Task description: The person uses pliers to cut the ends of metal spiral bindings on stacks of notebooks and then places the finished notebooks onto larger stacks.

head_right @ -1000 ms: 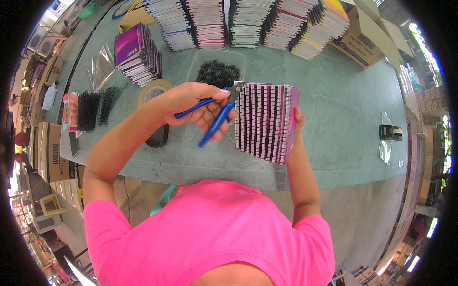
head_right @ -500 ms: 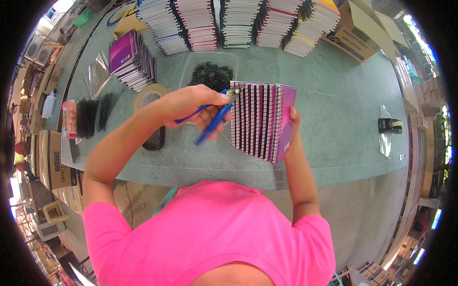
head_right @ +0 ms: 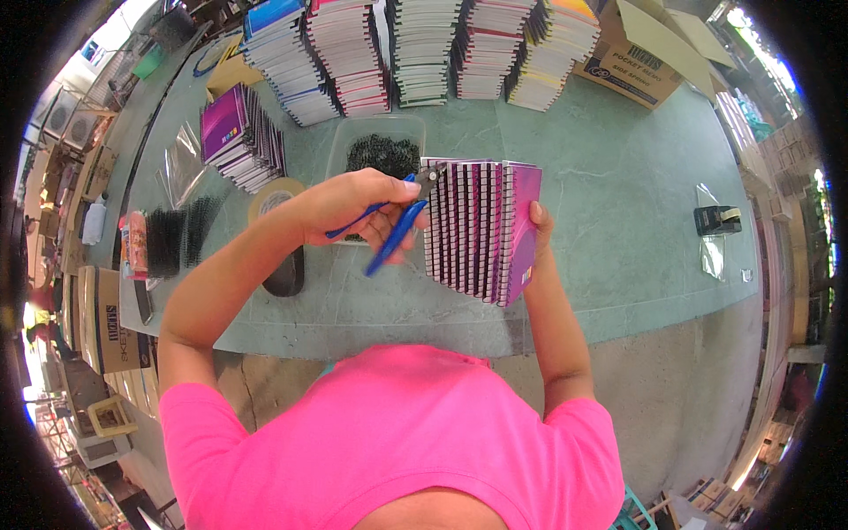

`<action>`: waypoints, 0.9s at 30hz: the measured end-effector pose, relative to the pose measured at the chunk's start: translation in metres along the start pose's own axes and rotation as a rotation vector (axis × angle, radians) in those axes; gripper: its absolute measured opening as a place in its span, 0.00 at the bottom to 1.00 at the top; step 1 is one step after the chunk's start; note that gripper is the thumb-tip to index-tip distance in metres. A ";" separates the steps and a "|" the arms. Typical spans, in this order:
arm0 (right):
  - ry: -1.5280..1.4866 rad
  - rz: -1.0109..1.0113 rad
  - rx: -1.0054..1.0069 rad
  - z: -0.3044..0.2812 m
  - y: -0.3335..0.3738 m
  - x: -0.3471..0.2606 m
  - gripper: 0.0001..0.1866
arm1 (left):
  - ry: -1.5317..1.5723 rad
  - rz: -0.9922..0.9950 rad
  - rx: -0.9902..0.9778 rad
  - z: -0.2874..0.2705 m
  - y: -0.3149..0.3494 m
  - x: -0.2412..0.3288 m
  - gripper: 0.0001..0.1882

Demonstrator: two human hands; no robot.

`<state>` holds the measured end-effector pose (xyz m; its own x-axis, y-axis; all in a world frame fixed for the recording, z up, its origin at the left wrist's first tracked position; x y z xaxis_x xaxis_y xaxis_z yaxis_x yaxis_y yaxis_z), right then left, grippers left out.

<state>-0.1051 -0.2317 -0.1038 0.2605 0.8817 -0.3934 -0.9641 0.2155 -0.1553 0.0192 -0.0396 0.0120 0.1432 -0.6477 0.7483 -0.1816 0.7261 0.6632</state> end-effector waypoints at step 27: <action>-0.040 0.052 -0.032 0.006 0.007 -0.014 0.29 | 0.055 -0.051 -0.067 0.024 0.014 0.031 0.23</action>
<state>-0.1155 -0.2396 -0.0940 0.2070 0.9077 -0.3649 -0.9740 0.1560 -0.1645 -0.0018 -0.0552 0.0439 0.2041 -0.6716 0.7123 -0.1080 0.7077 0.6982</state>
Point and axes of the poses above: each hand's wrist, its own y-axis away from the middle knuckle, its own z-axis out of the palm, x = y × z, the point moved 2 cm from there along -y, towards the middle knuckle, and after that the axes turned 10 degrees about -z, right-handed, at the moved point
